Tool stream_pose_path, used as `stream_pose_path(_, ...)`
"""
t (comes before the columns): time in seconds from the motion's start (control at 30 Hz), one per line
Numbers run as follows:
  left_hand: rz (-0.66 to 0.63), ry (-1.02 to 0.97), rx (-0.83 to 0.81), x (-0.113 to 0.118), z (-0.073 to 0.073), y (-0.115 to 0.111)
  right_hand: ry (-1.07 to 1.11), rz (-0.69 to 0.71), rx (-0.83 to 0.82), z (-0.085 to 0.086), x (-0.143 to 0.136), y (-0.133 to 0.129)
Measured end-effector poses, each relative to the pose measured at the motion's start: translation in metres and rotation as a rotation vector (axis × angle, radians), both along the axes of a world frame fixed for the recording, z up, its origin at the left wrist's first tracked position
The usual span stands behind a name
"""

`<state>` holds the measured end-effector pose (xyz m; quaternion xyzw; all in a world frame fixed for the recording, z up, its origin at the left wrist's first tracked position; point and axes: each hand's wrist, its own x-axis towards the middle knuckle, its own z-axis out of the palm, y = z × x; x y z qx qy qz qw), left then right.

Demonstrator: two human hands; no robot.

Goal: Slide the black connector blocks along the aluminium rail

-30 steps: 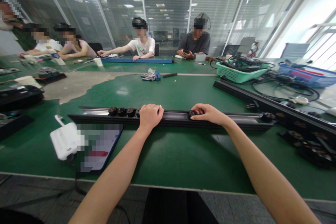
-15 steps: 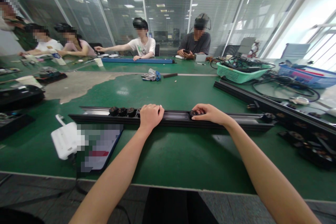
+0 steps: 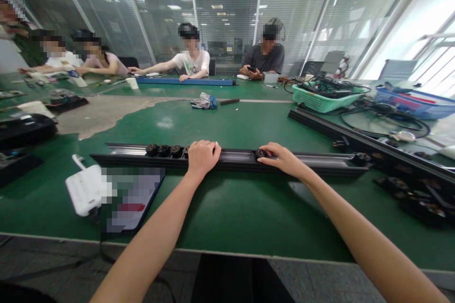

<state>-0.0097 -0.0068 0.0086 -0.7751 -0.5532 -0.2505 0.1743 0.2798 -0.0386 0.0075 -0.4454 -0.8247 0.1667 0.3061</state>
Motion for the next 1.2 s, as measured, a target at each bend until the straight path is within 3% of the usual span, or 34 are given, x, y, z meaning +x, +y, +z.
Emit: stream_pose_path(1.2,0.001,0.006,0.01,0.002,0.0,0.0,-0.033,-0.045,0.014,0.006,0.01,-0.008)
